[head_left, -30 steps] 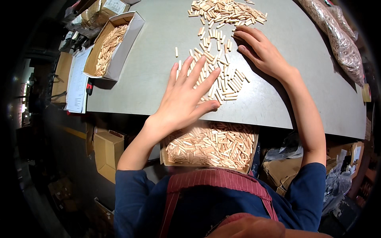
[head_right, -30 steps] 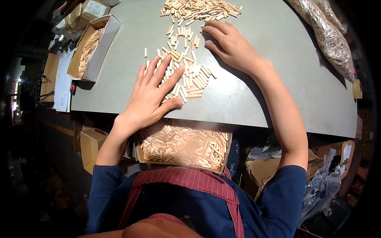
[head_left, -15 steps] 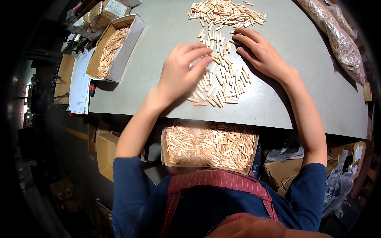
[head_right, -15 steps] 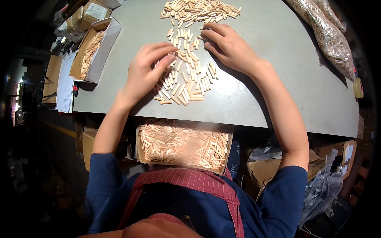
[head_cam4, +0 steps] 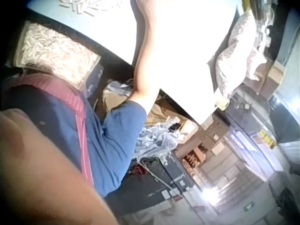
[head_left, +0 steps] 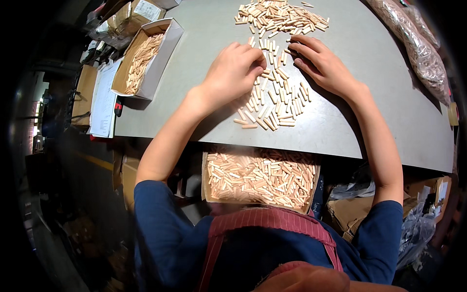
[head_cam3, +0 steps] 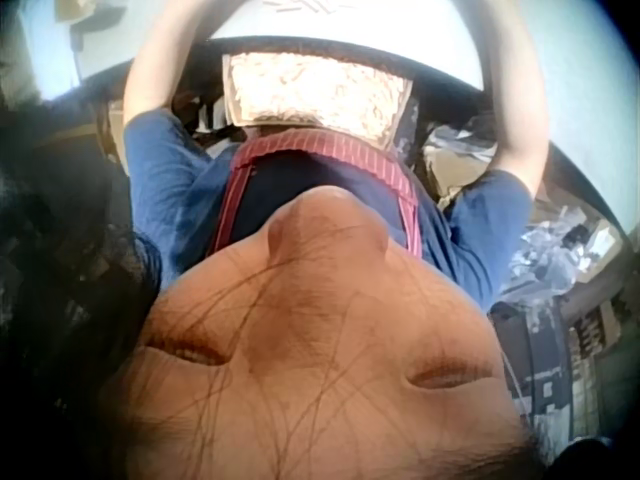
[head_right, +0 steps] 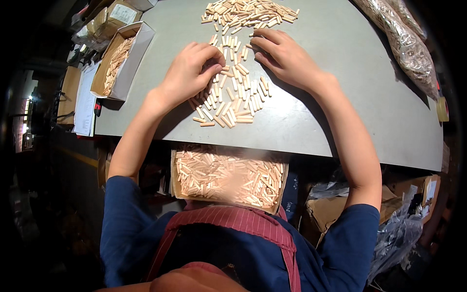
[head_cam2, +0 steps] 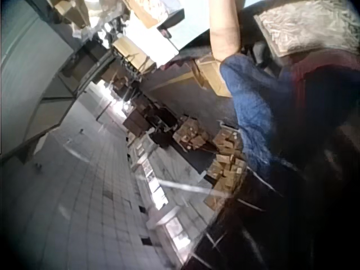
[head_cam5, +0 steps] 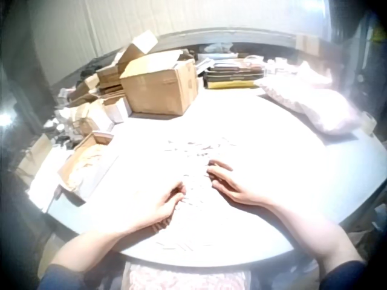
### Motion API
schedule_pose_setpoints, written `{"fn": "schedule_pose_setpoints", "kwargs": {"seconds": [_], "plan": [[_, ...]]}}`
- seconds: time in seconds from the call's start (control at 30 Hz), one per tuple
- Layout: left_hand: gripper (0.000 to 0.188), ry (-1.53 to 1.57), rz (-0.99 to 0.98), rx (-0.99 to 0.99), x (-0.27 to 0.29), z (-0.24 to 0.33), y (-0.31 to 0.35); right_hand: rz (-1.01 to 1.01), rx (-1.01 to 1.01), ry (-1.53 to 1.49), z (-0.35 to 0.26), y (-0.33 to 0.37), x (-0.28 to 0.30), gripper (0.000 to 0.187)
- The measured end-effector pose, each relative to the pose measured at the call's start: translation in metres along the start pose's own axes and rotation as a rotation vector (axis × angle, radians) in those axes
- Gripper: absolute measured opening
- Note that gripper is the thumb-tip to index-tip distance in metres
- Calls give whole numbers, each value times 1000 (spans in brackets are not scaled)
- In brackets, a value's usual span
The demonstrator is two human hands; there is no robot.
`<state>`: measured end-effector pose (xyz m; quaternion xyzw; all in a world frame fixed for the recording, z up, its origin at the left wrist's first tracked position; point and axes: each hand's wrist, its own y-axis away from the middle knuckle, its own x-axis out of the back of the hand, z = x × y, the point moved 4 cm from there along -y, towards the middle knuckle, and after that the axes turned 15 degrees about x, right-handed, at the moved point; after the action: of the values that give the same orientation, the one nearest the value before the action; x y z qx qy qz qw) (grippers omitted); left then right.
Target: The person sorts small cylindrical wooden corks on a metal table, picking them up one by one and placing them into a cardboard box. The person repeatedly gathers corks from the table surface and transfers them into the box, occasionally spreading them out to continue the process.
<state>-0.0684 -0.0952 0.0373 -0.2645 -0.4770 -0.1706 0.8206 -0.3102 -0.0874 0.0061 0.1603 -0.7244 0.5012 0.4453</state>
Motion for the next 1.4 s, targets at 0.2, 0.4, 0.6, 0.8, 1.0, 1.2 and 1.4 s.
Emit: {"fn": "schedule_pose_setpoints", "kwargs": {"seconds": [0.2,0.4,0.6,0.8,1.0,1.2,1.4], "plan": [[15,-70,-83,97,0,3,-5,-57,-38,4,3,3,-2,37],[18,-114,-198,145,2,11,-12,-45,-18,5,3,1,-2,37],[17,140,238,289,62,-51,0,-55,-54,2,6,5,-3,38],[27,-336,654,436,145,-136,59,-76,-60,18,3,1,-2,39],[37,-207,414,177,87,-83,77,-117,-134,-9,6,7,-2,45],[53,70,18,143,15,-46,72,-146,-174,-28,6,6,0,49],[61,80,-187,7,0,2,80,-146,-166,-6,7,8,-1,50]]}}
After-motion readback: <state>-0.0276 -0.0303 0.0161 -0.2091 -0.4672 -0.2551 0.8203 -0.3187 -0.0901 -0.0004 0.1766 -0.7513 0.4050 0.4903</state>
